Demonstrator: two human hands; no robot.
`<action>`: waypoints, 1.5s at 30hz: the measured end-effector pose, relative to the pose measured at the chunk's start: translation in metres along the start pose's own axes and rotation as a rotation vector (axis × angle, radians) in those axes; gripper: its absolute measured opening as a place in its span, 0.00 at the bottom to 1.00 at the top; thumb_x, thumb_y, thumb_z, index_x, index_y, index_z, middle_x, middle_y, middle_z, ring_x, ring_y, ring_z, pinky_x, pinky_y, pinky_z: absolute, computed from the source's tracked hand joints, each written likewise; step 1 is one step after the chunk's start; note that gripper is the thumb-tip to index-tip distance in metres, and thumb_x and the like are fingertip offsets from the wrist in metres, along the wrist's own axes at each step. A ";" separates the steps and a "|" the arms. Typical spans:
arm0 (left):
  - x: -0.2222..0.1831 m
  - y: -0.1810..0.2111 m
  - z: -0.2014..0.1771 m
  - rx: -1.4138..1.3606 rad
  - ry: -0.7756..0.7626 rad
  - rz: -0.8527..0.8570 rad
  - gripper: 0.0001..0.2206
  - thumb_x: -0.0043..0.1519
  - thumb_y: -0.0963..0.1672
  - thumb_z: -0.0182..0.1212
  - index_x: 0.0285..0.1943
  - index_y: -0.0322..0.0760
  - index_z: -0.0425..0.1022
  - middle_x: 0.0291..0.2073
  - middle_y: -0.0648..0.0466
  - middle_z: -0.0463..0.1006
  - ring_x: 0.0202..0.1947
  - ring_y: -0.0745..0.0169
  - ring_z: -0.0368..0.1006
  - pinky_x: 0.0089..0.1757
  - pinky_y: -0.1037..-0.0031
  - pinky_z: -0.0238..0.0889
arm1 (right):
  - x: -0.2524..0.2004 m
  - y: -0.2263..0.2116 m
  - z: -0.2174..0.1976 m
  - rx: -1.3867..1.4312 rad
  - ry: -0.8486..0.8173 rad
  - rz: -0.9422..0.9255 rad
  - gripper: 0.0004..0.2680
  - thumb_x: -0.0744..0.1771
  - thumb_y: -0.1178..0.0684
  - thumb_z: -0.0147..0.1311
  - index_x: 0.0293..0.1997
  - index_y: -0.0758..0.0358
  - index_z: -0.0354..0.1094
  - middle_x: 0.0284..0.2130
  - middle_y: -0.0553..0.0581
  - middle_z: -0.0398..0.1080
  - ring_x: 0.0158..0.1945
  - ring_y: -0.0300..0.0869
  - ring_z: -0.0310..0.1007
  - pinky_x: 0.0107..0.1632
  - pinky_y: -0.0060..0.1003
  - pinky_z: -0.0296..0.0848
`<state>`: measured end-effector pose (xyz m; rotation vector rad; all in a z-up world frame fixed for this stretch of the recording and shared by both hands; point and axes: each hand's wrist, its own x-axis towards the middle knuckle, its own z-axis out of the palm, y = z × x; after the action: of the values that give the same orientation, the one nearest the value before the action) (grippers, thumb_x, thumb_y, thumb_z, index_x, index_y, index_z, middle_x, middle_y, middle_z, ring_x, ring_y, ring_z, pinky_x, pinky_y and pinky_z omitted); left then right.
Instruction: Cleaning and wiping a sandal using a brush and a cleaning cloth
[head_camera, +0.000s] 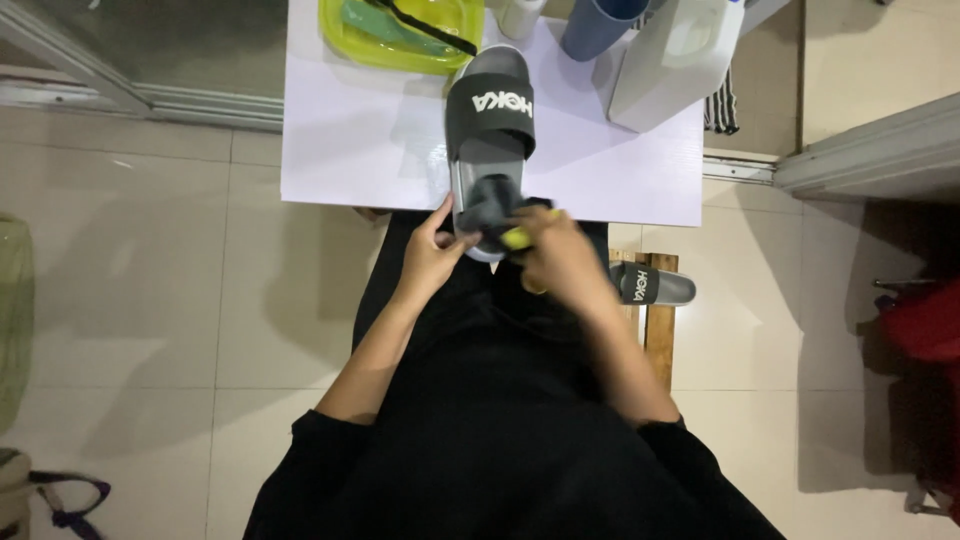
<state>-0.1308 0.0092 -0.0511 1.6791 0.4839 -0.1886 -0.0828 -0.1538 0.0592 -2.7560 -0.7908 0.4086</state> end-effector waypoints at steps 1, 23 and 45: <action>0.003 -0.004 -0.001 0.000 0.004 -0.002 0.29 0.51 0.47 0.62 0.63 0.47 0.58 0.26 0.51 0.76 0.31 0.62 0.72 0.32 0.73 0.66 | -0.003 0.015 -0.008 0.001 -0.002 -0.004 0.16 0.54 0.63 0.48 0.45 0.63 0.68 0.38 0.59 0.68 0.41 0.59 0.66 0.40 0.45 0.70; -0.016 0.002 0.008 0.719 0.470 0.404 0.52 0.37 0.65 0.60 0.67 0.41 0.45 0.43 0.53 0.70 0.44 0.55 0.64 0.45 0.61 0.51 | 0.298 -0.005 0.025 -0.552 0.292 -0.011 0.06 0.59 0.48 0.52 0.31 0.55 0.70 0.40 0.59 0.62 0.47 0.55 0.56 0.41 0.50 0.61; -0.007 0.000 0.005 0.721 0.597 0.622 0.52 0.44 0.60 0.66 0.67 0.32 0.39 0.57 0.51 0.64 0.56 0.53 0.60 0.54 0.49 0.46 | 0.175 0.026 0.011 -0.139 0.460 -0.075 0.06 0.65 0.55 0.42 0.36 0.65 0.63 0.18 0.60 0.67 0.19 0.57 0.64 0.16 0.46 0.58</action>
<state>-0.1360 0.0034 -0.0491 2.5186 0.3119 0.6912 0.0681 -0.0776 0.0063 -2.7661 -0.8169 -0.2994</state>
